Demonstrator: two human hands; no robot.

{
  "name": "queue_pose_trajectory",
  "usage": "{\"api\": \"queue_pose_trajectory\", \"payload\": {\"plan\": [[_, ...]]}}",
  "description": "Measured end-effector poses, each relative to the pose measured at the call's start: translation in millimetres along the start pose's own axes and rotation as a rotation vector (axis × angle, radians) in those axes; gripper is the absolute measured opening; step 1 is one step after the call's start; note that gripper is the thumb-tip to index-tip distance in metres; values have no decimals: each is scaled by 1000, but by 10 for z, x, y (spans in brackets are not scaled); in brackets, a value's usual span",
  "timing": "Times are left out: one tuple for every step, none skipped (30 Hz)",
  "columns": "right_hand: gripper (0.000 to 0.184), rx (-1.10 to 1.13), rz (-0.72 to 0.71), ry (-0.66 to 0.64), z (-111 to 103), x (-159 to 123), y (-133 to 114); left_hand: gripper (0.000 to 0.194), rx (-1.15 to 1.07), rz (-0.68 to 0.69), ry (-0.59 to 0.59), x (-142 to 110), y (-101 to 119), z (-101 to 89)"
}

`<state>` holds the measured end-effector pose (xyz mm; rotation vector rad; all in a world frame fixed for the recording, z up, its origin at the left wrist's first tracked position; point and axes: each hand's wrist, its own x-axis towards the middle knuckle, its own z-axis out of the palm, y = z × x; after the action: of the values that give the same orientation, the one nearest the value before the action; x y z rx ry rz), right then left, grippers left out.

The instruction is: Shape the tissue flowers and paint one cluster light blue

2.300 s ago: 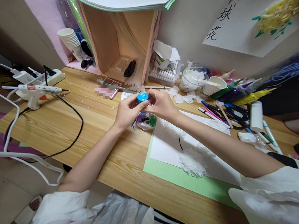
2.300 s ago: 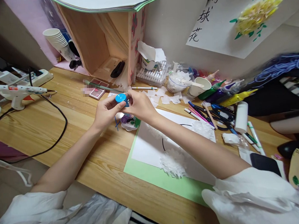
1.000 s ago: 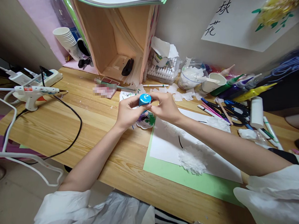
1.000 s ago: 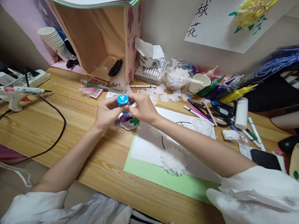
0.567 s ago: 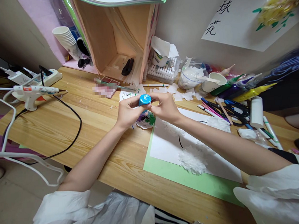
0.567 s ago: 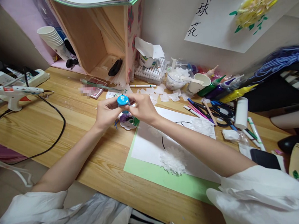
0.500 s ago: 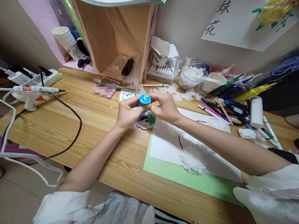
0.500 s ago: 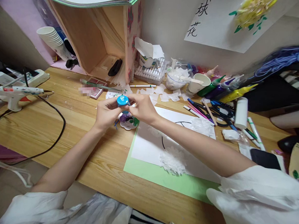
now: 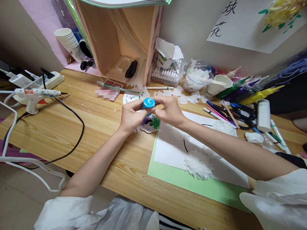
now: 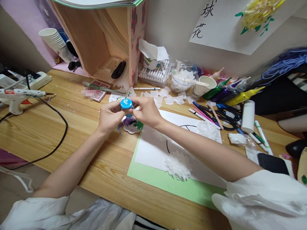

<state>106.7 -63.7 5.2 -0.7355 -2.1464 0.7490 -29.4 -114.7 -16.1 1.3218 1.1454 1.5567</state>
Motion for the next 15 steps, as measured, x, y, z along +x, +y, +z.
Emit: {"api": "queue_pose_trajectory", "payload": {"plan": [[27,-2,-1,2,2,0,1,28,1,4,-1,-1,-3,-1],[27,-4,-2,4,4,1,2,28,2,8,-1,-2,-6,-2],[27,-6,-2,5,5,1,2,28,2,12,-1,-2,-7,-2],[27,-7,-2,6,6,0,0,28,3,15,1,-3,-8,-3],[26,-6,-1,6,5,0,-2,28,5,17,2,-4,-8,-3],[26,-3,1,7,4,0,-6,28,8,18,3,-4,-7,-4],[26,0,4,7,3,1,-11,28,12,17,4,-5,-5,-5],[26,3,8,7,1,1,-16,28,17,15,6,-6,-3,-6],[26,6,10,7,0,2,-20,28,24,11,7,-6,0,-7],[26,8,11,5,-1,3,-23,28,29,7,9,-7,3,-8],[27,8,13,3,-1,4,-24,28,33,3,12,-8,5,-10],[27,9,13,0,-1,5,-24,28,36,-1,14,-8,6,-11],[27,10,14,-1,0,4,-23,28,38,-4,15,-9,7,-12],[27,11,15,-3,0,4,-22,28,38,-6,14,-9,7,-13],[28,11,17,-4,1,3,-21,28,36,-6,12,-9,6,-14]]}}
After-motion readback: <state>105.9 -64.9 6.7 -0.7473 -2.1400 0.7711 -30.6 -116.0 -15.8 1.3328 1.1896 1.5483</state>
